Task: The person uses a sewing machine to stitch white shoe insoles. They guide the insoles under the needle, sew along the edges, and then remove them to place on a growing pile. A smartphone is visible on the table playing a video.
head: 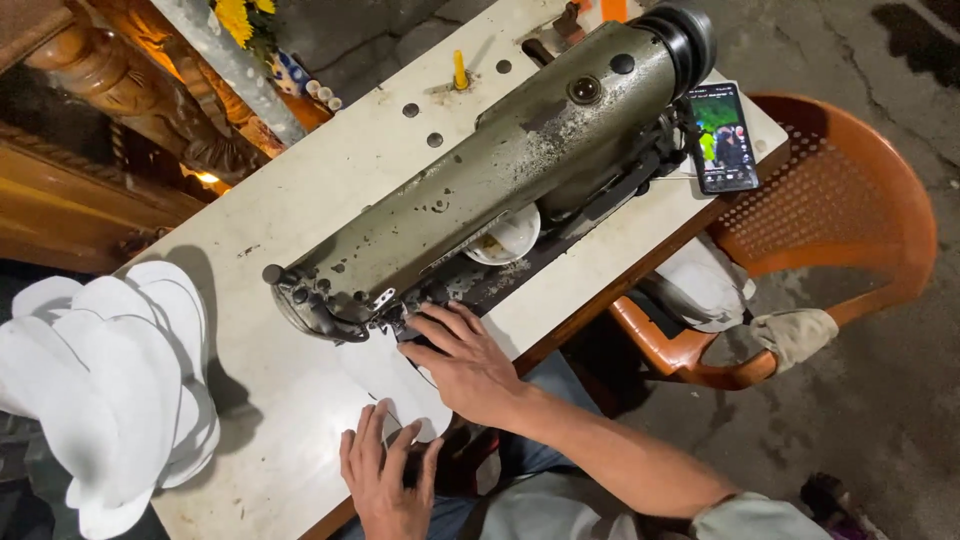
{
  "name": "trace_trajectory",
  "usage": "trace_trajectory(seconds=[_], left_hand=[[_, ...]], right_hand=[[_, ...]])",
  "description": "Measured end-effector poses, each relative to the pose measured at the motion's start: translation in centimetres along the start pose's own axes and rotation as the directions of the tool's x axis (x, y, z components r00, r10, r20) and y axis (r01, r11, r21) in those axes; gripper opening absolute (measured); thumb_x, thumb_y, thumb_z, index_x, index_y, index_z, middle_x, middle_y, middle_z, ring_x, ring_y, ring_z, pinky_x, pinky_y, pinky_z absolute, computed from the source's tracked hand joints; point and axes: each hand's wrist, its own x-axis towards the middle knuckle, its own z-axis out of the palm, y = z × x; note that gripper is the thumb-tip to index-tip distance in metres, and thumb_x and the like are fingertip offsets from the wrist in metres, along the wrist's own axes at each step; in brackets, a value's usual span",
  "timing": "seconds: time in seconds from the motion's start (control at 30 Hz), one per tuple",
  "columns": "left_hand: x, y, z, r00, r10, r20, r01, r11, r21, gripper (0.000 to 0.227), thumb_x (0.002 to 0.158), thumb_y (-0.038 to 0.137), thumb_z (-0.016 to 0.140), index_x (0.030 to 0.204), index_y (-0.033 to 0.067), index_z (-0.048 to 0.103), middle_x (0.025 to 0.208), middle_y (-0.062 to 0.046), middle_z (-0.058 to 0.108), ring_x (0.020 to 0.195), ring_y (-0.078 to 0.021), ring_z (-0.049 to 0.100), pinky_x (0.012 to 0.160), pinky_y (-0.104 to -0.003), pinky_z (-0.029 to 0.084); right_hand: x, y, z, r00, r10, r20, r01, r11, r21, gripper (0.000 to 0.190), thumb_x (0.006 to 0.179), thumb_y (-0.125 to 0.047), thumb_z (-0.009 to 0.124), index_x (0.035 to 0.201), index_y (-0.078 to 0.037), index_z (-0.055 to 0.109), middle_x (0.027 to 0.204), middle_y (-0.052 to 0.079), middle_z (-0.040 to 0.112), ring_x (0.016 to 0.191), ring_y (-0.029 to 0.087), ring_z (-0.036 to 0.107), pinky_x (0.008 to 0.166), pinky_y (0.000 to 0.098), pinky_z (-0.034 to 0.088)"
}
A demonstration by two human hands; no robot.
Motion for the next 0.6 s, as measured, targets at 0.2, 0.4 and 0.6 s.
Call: trace_trajectory(seconds=[0.2, 0.4, 0.6], left_hand=[[0.5, 0.1, 0.3, 1.0, 0.021, -0.018, -0.02, 0.999, 0.038, 0.032, 0.087, 0.036, 0.077, 0.114, 0.0202, 0.071, 0.143, -0.012, 0.061, 0.141, -0.0313, 0.053, 0.122, -0.049, 0.032], [0.9, 0.3, 0.7, 1.0, 0.002, -0.023, -0.001, 0.998, 0.057, 0.033, 0.086, 0.04, 0.077, 0.112, 0.0208, 0.07, 0.14, -0.01, 0.063, 0.14, -0.03, 0.054, 0.121, -0.048, 0.033], [2.1, 0.7, -0.2, 0.999, -0.028, -0.019, 0.029, 0.999, 0.036, 0.028, 0.088, 0.034, 0.078, 0.11, 0.0173, 0.071, 0.14, -0.014, 0.06, 0.138, -0.0335, 0.053, 0.114, -0.053, 0.037]], right_hand=[[-0.1, 0.1, -0.2, 1.0, -0.005, -0.003, 0.006, 1.0, 0.026, 0.044, 0.09, 0.005, 0.06, 0.131, -0.008, 0.064, 0.154, 0.016, 0.049, 0.148, 0.036, 0.034, 0.123, 0.0567, 0.022], [-0.2, 0.3, -0.3, 1.0, -0.004, 0.001, 0.004, 0.999, 0.043, 0.044, 0.091, 0.004, 0.057, 0.133, -0.008, 0.064, 0.155, 0.015, 0.048, 0.149, 0.035, 0.033, 0.123, 0.0567, 0.021], [-0.2, 0.3, 0.3, 0.997, -0.039, 0.06, 0.038, 0.999, 0.021, 0.047, 0.095, 0.0, 0.053, 0.141, -0.006, 0.06, 0.158, 0.016, 0.043, 0.151, 0.036, 0.028, 0.124, 0.0569, 0.019]])
